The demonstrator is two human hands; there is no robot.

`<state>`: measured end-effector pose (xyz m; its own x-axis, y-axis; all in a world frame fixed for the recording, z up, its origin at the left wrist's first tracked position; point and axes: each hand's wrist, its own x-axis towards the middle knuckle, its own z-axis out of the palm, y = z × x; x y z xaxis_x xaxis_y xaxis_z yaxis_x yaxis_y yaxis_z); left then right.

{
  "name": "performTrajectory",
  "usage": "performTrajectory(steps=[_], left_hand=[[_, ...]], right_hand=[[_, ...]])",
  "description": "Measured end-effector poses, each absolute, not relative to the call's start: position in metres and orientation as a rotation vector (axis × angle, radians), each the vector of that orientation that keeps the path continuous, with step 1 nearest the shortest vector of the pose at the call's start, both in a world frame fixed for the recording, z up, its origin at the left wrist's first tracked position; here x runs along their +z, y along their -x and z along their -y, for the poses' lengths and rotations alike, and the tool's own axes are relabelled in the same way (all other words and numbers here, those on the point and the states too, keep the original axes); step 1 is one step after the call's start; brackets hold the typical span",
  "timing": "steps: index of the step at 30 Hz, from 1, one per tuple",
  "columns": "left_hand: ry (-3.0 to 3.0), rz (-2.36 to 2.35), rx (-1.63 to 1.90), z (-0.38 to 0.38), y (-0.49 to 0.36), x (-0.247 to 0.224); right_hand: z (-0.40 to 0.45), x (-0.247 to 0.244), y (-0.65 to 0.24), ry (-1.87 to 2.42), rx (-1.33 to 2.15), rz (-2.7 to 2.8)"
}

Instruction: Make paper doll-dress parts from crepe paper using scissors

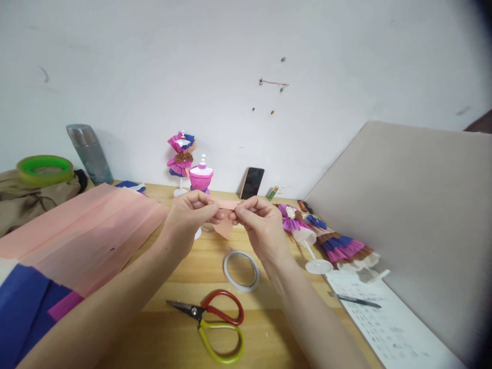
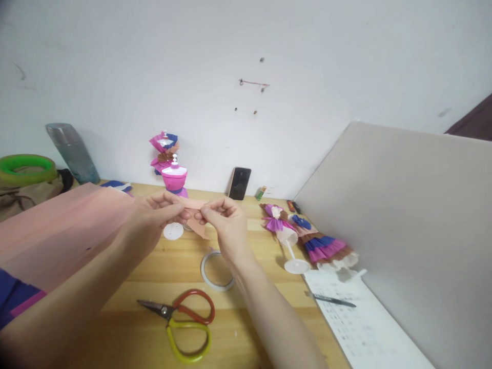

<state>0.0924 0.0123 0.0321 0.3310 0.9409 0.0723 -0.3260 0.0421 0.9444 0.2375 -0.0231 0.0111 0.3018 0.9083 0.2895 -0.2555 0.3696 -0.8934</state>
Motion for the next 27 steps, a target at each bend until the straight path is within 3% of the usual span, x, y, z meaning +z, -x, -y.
performTrajectory(steps=[10,21,27], left_hand=[[-1.065,-0.721,1.145,-0.0146,-0.0944,0.0278],[-1.064,-0.743,1.142,-0.0122,-0.0939,0.0313],[-1.11,-0.771,1.146,-0.0135,-0.0941,0.0301]], right_hand=[[0.0224,0.0122,-0.2338,0.944,0.715,0.973],[0.0211,0.0123,-0.2336,0.898,0.857,0.917],[0.0193,0.0095,-0.2342,0.93,0.748,0.967]])
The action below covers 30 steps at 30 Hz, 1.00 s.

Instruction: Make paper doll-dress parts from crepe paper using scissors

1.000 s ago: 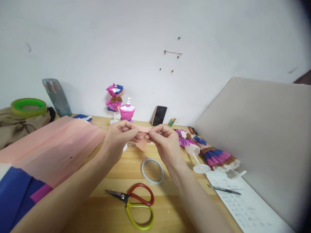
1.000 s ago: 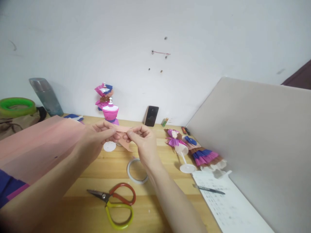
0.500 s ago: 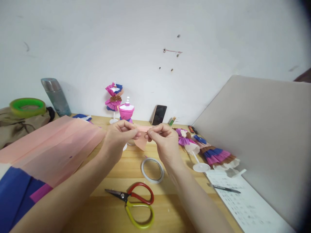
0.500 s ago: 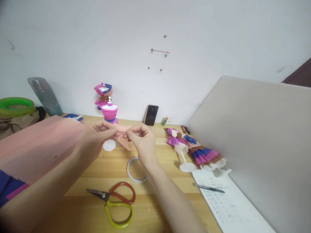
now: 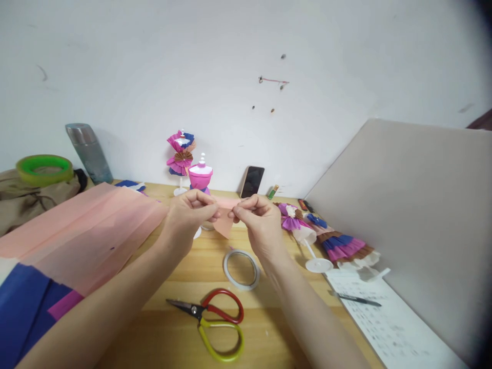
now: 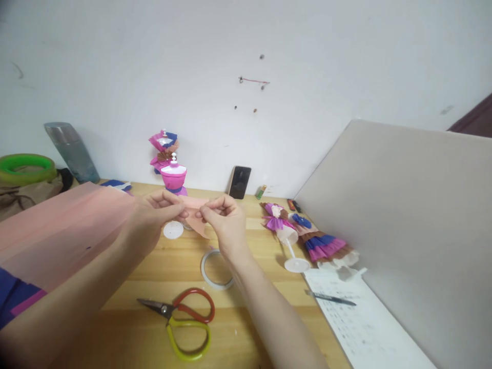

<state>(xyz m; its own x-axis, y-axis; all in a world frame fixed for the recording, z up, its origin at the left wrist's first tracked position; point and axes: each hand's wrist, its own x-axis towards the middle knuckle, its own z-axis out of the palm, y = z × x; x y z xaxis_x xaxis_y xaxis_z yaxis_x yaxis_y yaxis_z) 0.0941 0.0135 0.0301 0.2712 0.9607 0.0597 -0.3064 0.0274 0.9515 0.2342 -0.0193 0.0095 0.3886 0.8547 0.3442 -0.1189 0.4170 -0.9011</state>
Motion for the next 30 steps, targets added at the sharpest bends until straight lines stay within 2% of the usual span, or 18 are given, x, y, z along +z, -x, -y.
performTrajectory(steps=[19,24,30], left_hand=[[-1.512,-0.903,1.335,-0.026,-0.094,0.008],[-1.446,-0.888,1.325,-0.025,-0.096,0.011],[-1.203,-0.826,1.197,-0.022,-0.097,0.024]], right_hand=[[0.013,-0.001,-0.239,1.035,0.544,1.065],[0.013,-0.002,-0.24,1.061,0.482,1.101],[0.013,0.004,-0.24,1.028,0.642,1.036]])
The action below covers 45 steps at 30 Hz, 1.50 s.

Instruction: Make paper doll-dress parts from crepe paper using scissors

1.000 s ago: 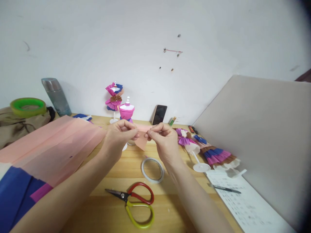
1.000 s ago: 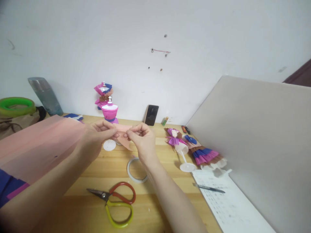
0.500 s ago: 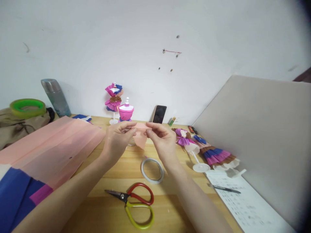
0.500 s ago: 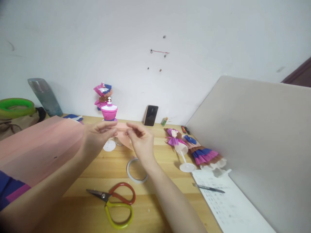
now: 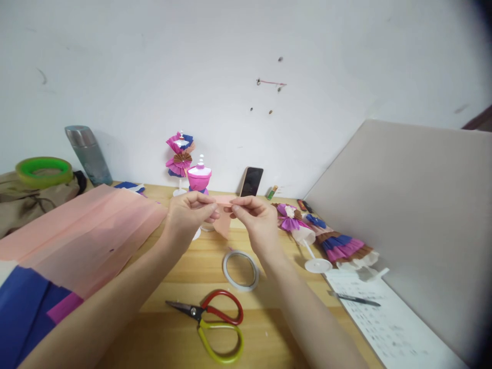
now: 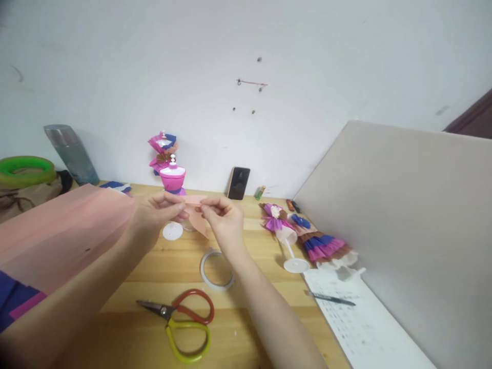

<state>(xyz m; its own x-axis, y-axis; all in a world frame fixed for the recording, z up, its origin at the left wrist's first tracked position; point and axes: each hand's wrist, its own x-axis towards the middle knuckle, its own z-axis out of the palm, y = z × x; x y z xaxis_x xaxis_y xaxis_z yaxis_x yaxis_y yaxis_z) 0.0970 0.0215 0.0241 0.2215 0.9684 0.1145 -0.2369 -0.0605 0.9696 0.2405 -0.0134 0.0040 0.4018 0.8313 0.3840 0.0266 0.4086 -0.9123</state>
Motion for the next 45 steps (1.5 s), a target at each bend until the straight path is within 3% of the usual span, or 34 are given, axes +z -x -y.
performTrajectory(steps=[25,37,45], left_hand=[[-1.243,-0.777,1.25,-0.019,-0.098,0.02],[-1.511,-0.868,1.357,-0.027,-0.099,0.002],[-1.277,-0.807,1.298,-0.024,-0.101,0.009]], right_hand=[[0.016,0.007,-0.242,1.036,0.631,1.042],[0.015,0.0,-0.242,1.167,0.39,1.198],[0.014,0.006,-0.245,1.076,0.636,1.07]])
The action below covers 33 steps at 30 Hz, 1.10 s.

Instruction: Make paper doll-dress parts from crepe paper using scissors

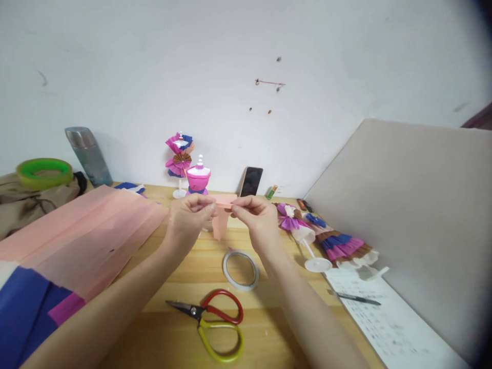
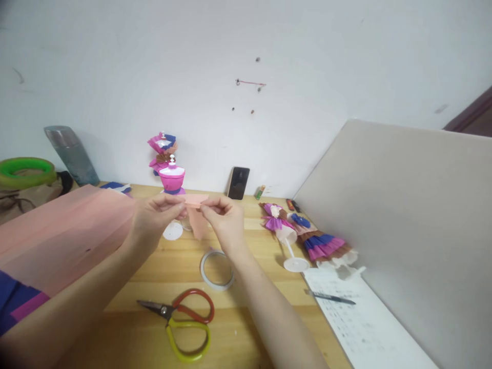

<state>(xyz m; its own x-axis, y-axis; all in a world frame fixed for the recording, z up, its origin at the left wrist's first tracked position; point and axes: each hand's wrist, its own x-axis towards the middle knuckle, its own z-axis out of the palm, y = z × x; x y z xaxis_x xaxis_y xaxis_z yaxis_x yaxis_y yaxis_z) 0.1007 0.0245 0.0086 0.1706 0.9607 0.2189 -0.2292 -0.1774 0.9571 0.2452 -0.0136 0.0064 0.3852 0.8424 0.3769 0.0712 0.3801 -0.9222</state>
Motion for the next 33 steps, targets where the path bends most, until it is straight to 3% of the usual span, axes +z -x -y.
performTrajectory(steps=[17,33], left_hand=[[-1.162,-0.794,1.264,-0.02,-0.103,0.017],[-1.52,-0.85,1.412,-0.027,-0.102,-0.003]], right_hand=[[0.015,0.01,-0.244,1.018,0.666,0.999],[0.015,-0.001,-0.245,1.13,0.176,1.317]])
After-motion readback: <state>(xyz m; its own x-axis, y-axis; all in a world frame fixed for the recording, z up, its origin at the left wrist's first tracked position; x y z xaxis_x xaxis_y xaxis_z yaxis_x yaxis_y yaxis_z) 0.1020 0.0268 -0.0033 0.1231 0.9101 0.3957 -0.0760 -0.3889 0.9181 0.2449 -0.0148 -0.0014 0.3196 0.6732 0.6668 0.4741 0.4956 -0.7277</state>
